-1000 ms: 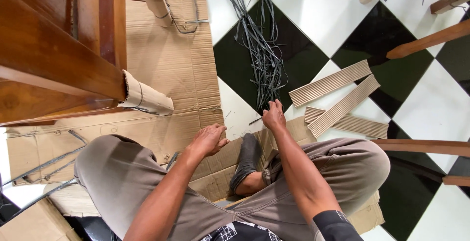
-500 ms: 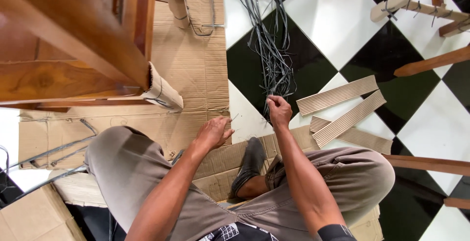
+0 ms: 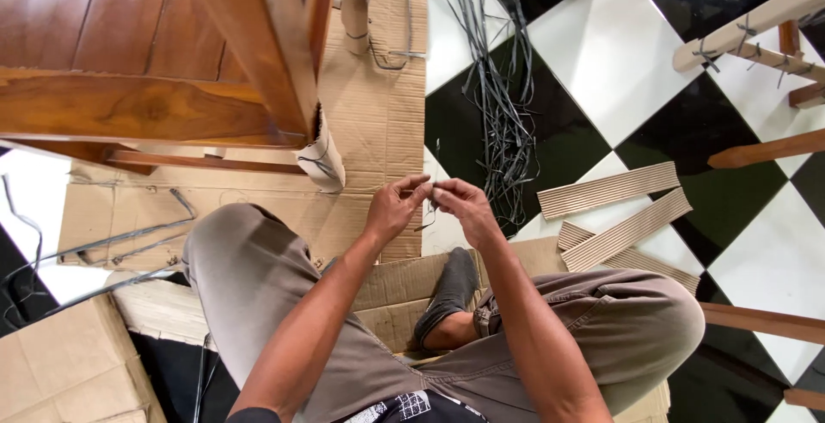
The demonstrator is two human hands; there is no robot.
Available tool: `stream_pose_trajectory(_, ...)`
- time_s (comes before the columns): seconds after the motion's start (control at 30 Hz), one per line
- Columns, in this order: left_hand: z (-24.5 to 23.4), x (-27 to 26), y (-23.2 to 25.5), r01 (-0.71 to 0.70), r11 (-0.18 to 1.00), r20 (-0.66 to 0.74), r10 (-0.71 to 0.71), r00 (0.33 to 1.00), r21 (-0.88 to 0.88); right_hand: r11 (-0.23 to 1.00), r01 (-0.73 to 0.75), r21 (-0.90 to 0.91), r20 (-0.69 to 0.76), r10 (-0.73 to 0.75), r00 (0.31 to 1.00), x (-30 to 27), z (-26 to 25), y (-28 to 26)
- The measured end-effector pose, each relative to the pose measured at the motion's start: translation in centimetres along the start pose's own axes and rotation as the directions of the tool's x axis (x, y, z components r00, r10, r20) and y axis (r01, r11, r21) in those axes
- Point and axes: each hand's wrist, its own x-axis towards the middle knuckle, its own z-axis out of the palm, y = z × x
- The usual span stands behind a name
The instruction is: Wrap wooden table legs with cardboard and secure them with plastic ties
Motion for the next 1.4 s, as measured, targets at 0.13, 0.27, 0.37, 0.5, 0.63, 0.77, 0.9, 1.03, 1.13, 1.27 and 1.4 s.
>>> stream_pose_trajectory(0.13, -0.8, -0.1, 0.3, 0.042, 0.989, -0.029, -0.047, 0.998, -0.143, 1.0, -0.02, -0.02, 0.106, 0.022, 0.994, -0.4, 1.0, 0.2)
stream_pose_trajectory(0.27, -1.0, 0.2, -0.6, 0.057, 0.991, -0.117, -0.072, 0.99, -0.124, 0.998, -0.043, 0.044, 0.146, 0.036, 0.989, -0.1, 0.8, 0.8)
stream_pose_trajectory(0.37, -1.2, 0.2, -0.2, 0.04, 0.989, -0.176, -0.065, 0.982, -0.142, 0.993, -0.077, 0.085, 0.142, 0.064, 0.988, 0.0, 0.6, 0.7)
stream_pose_trajectory(0.5, -1.8, 0.7, -0.4, -0.004, 0.989, -0.286, -0.039, 0.958, -0.148, 0.982, -0.12, 0.144, 0.161, 0.097, 0.982, 0.6, -0.6, 1.1)
stream_pose_trajectory(0.63, -1.9, 0.0, 0.2, -0.015, 0.996, -0.132, 0.003, 0.991, -0.087, 0.973, -0.141, 0.185, 0.159, 0.112, 0.981, 1.1, -1.1, 1.0)
stream_pose_trajectory(0.77, -1.1, -1.0, 0.9, -0.011, 0.996, 0.056, 0.007, 0.998, 0.087, 0.961, -0.159, 0.227, 0.172, 0.122, 0.977, 1.5, -1.5, 1.3)
stream_pose_trajectory(0.9, -1.3, -1.2, 1.1, 0.036, 0.993, 0.018, -0.038, 0.999, 0.115, 0.968, -0.135, 0.212, 0.145, 0.105, 0.984, 1.4, -1.5, 1.1)
stream_pose_trajectory(1.03, -2.0, -0.2, 0.4, 0.034, 0.964, -0.047, -0.022, 0.999, 0.263, 0.976, -0.103, 0.191, 0.066, 0.092, 0.994, 1.6, -2.1, 0.8)
stream_pose_trajectory(1.13, -2.5, 1.3, -2.8, 0.124, 0.919, -0.144, -0.075, 0.987, 0.374, 0.987, -0.069, 0.146, -0.048, 0.077, 0.996, 2.3, -3.6, 1.3)
stream_pose_trajectory(1.27, -3.2, 1.2, -2.4, 0.165, 0.897, -0.236, -0.07, 0.969, 0.411, 0.971, -0.021, -0.238, -0.344, -0.064, 0.937, 3.5, -6.8, 3.8)
stream_pose_trajectory(1.4, -3.2, 0.1, -0.4, 0.153, 0.914, -0.227, -0.069, 0.971, 0.376, 0.585, 0.016, -0.811, -0.33, -0.48, 0.813, 3.6, -7.3, 4.6)
